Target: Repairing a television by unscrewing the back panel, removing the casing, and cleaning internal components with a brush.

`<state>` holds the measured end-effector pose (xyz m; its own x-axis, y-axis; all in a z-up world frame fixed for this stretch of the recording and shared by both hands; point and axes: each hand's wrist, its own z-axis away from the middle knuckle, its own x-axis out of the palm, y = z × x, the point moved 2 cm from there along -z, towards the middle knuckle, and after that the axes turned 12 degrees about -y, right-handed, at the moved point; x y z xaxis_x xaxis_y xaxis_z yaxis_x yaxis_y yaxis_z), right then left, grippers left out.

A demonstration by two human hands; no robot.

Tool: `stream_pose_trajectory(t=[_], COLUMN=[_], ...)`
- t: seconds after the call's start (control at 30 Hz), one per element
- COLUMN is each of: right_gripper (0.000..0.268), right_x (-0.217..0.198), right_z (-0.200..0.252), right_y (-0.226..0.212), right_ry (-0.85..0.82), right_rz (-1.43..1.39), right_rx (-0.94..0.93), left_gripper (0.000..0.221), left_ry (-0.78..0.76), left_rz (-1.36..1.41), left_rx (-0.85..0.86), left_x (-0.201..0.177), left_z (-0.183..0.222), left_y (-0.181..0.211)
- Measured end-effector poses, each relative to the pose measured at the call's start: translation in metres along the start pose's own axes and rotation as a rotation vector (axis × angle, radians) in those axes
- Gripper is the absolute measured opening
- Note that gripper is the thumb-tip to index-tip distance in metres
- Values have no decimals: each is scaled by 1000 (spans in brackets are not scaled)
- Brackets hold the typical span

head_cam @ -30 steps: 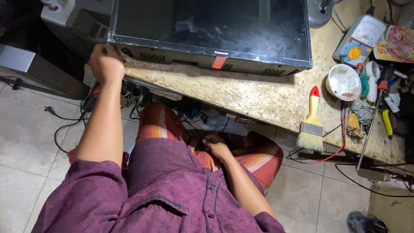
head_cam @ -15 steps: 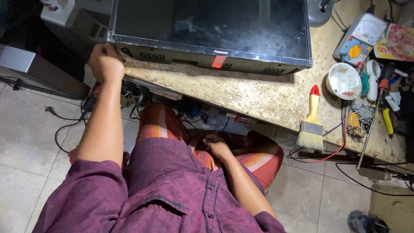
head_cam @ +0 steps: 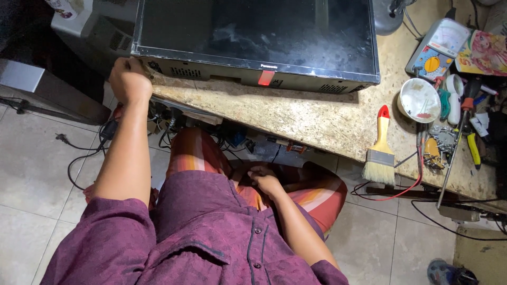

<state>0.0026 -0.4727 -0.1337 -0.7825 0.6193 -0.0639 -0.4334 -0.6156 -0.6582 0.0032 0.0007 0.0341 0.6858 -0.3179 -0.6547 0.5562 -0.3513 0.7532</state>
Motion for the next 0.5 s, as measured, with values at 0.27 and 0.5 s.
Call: stream_pose_trajectory(t=[0.27,0.5], right_gripper=[49,49], right_x=[-2,-1], right_z=[-5,-1], right_y=[5,2], right_ry=[-13,-8], right_rz=[7,-2], right_rx=[20,12], left_gripper=[30,27], left_ry=[26,39], left_rz=[-47,5], left_rx=[10,15], left_x=[5,3], left_z=[-2,0], left_y=[-5,-3])
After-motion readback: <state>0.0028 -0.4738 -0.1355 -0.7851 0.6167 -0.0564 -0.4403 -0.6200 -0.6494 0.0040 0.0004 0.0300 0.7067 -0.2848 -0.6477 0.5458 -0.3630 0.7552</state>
